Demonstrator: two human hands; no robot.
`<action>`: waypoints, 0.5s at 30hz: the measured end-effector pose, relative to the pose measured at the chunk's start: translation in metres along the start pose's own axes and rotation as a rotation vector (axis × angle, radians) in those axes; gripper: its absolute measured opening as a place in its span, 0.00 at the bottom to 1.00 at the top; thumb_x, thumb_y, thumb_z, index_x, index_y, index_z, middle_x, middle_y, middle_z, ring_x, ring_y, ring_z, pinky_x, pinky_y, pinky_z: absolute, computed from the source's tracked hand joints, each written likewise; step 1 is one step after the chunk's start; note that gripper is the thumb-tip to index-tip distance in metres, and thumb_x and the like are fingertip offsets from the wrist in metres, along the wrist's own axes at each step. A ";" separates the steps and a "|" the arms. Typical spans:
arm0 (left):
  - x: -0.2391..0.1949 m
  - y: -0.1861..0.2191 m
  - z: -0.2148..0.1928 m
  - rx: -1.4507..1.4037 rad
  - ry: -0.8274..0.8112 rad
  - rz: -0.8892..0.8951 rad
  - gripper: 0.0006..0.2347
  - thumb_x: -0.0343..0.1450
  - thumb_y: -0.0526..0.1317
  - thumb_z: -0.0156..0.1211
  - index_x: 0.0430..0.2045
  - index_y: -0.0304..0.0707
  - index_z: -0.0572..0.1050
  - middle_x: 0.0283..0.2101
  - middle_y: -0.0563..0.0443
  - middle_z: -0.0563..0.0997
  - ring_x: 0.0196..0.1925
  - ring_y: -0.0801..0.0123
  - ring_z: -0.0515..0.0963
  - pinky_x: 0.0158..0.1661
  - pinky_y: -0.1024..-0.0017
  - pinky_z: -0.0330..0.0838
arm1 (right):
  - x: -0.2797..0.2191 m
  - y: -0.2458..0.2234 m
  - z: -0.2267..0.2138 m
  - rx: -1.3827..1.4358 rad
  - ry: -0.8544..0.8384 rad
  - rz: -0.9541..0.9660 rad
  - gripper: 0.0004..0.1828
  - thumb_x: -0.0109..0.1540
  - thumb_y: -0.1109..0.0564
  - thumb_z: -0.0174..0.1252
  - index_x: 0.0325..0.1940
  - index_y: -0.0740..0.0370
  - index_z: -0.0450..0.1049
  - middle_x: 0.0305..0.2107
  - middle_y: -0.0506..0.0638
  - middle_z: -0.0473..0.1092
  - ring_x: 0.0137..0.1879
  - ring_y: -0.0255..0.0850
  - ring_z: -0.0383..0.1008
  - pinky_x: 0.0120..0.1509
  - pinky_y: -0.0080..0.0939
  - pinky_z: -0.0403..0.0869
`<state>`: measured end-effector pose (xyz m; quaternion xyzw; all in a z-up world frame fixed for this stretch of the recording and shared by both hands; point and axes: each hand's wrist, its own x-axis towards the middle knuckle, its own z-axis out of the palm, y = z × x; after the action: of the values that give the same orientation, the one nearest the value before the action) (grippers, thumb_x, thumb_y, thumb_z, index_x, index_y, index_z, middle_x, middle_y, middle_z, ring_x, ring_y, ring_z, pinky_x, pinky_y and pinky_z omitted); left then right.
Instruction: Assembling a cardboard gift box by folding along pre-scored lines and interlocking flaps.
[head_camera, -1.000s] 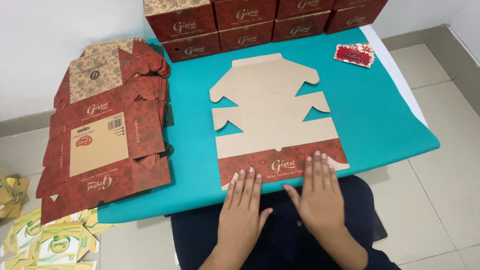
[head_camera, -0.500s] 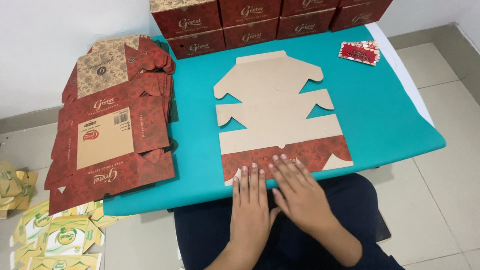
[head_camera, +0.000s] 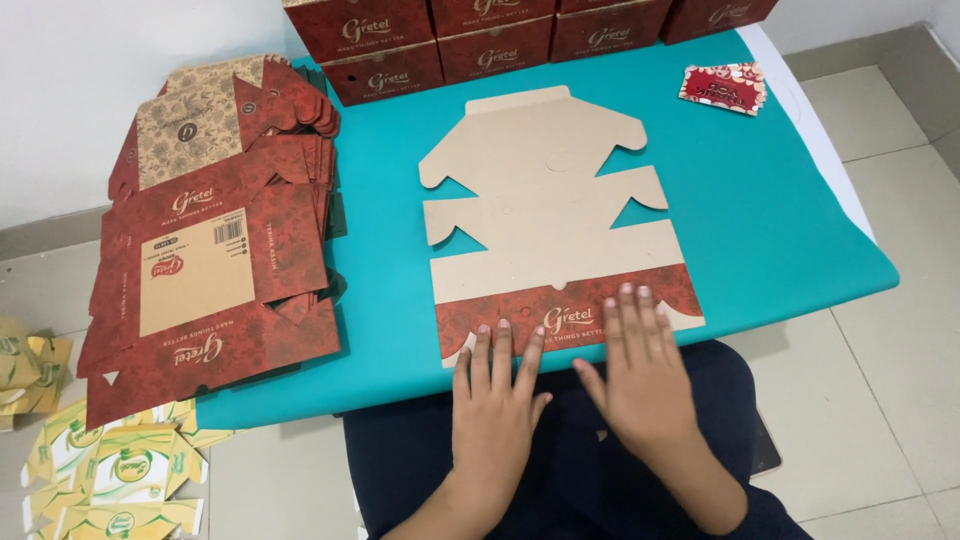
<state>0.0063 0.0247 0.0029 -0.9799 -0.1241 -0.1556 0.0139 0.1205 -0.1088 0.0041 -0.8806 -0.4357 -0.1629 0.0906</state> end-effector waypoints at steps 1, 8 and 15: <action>0.000 0.001 0.001 0.001 0.000 0.003 0.38 0.58 0.54 0.62 0.63 0.45 0.57 0.64 0.34 0.59 0.67 0.45 0.57 0.61 0.54 0.52 | 0.002 -0.007 0.001 0.001 0.001 0.003 0.41 0.61 0.40 0.44 0.65 0.79 0.52 0.65 0.73 0.49 0.73 0.61 0.45 0.75 0.55 0.46; 0.009 -0.007 -0.002 -0.117 0.046 0.010 0.26 0.62 0.46 0.58 0.55 0.38 0.66 0.60 0.33 0.63 0.66 0.44 0.57 0.62 0.48 0.47 | 0.021 -0.016 -0.009 0.266 -0.005 -0.249 0.31 0.57 0.52 0.52 0.60 0.74 0.60 0.62 0.66 0.56 0.70 0.53 0.54 0.73 0.51 0.53; 0.030 -0.039 -0.017 -0.358 -0.041 0.103 0.20 0.65 0.47 0.58 0.50 0.44 0.70 0.64 0.36 0.61 0.68 0.47 0.54 0.61 0.54 0.49 | 0.032 0.043 -0.016 0.310 -0.228 0.018 0.45 0.48 0.32 0.60 0.65 0.53 0.60 0.66 0.49 0.55 0.72 0.41 0.48 0.73 0.48 0.48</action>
<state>0.0189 0.0685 0.0276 -0.9747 -0.0442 -0.1544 -0.1554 0.1695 -0.1159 0.0297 -0.8727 -0.4551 0.0077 0.1767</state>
